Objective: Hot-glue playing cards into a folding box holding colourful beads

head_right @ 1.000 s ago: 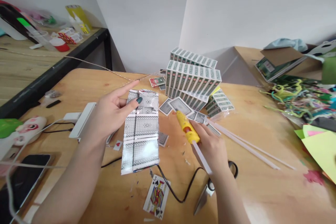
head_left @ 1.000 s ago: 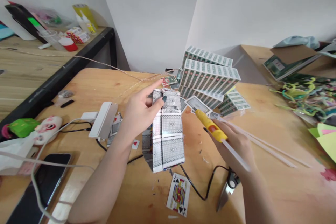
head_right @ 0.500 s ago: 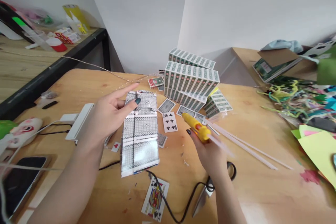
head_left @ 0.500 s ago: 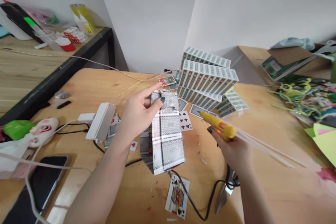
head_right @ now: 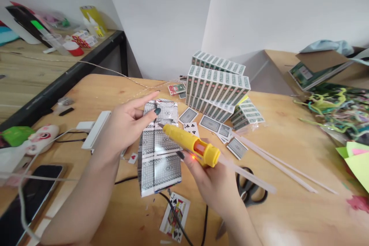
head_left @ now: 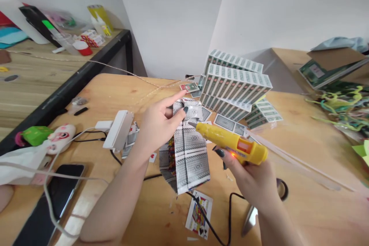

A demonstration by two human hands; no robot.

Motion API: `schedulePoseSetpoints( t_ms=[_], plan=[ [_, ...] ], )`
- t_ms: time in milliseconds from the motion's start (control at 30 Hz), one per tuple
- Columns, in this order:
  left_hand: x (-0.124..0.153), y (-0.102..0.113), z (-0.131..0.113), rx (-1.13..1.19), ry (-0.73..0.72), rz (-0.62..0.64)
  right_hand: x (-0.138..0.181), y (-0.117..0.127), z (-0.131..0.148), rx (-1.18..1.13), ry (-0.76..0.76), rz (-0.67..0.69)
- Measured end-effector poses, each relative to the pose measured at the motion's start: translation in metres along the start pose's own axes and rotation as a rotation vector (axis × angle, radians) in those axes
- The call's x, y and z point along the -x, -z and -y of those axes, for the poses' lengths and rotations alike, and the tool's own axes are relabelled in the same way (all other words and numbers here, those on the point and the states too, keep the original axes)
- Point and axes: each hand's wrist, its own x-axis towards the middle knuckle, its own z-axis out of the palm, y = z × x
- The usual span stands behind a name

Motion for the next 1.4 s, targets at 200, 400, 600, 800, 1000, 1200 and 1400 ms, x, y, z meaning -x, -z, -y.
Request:
schedulePoseSetpoints(
  t_ms=[200,400,600,800,1000,1200,1400],
  plan=[
    [0.000,0.000,-0.006,-0.010,0.015,-0.020,-0.003,-0.006,0.003,0.029,0.023,0.003],
    [0.001,0.000,-0.010,-0.009,0.026,-0.028,-0.004,-0.008,0.004,0.035,0.013,-0.002],
    [0.001,0.000,-0.008,0.000,0.031,-0.026,-0.006,-0.008,0.005,0.045,0.065,0.019],
    [0.001,0.001,-0.009,-0.011,0.045,-0.026,-0.004,-0.009,0.004,0.097,0.058,0.024],
    [0.001,0.002,-0.011,-0.028,0.035,-0.020,-0.005,-0.008,0.008,0.147,0.059,0.038],
    [0.001,0.003,-0.008,-0.005,0.025,-0.013,-0.006,-0.004,0.014,0.208,0.046,0.085],
    [0.001,0.003,-0.007,-0.009,0.018,-0.017,-0.004,-0.002,0.017,0.226,0.041,0.098]
  ],
)
